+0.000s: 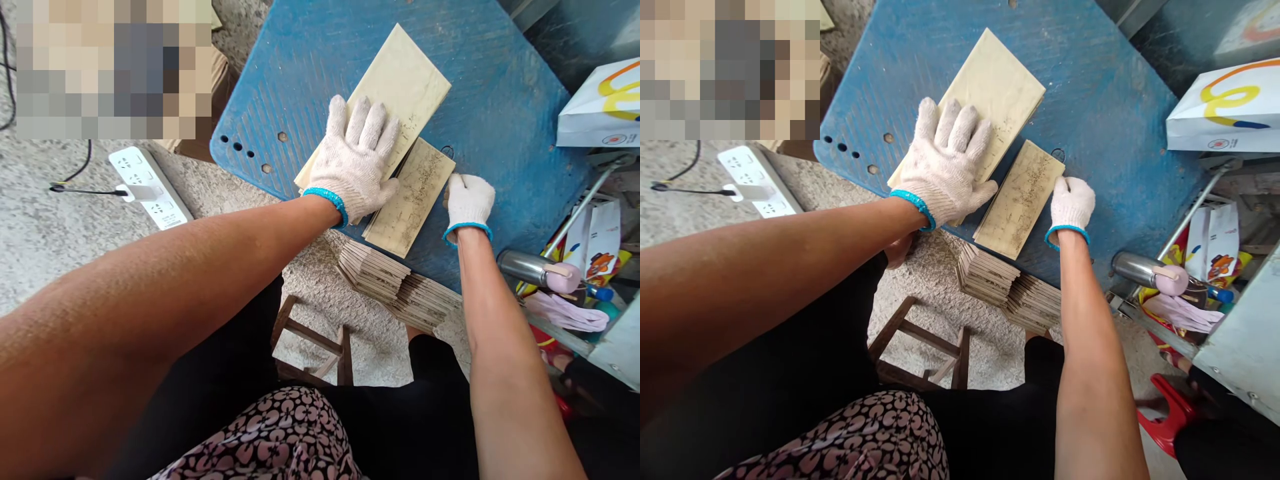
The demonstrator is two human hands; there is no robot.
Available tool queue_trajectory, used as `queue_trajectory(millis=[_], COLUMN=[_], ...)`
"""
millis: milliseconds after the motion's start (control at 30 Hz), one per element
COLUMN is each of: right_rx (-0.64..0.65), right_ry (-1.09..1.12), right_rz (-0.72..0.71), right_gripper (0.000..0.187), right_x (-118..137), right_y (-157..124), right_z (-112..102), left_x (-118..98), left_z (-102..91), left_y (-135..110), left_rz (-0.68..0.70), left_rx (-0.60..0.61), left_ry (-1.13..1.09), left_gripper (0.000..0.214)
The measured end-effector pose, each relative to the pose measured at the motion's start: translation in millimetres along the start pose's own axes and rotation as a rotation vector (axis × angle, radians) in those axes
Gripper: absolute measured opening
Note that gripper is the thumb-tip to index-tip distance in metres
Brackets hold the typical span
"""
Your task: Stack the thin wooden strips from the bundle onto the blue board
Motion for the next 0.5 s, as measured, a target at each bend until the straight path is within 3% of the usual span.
queue_trajectory(millis=[133,267,400,500], right_rx=[0.01,0.067,0.34,0.574], right_ry=[0.063,-0.029,-0.278,-0.494], right_rz=[0.0,0.019,-0.146,-0.259], right_gripper=[0.029,0.029,0.029,0.027], right_x=[9,18,32,36], right_y=[-59,-142,-224,-268], right_z=[5,13,37,63], left_x=[-2,-4,-4,-3], left_z=[-1.4,-1.7,1.0,2.5], left_y=[-1,-1,0,2], left_rz=[0.019,0.048,0.067,0.049], left_rx=[-0.064,-0.101,-0.117,-0.122], left_ry=[0.093,0.156,0.184,0.206], left_gripper=[0.083,0.084,0.083,0.083])
Point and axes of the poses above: each hand's wrist, its own y-axis towards the middle knuckle, its own z-axis out of the palm, x = y × z, the point moved 6 cm from there along y, towards the middle knuckle, and after that the axes turned 11 degrees about x, right-handed, at the moved point
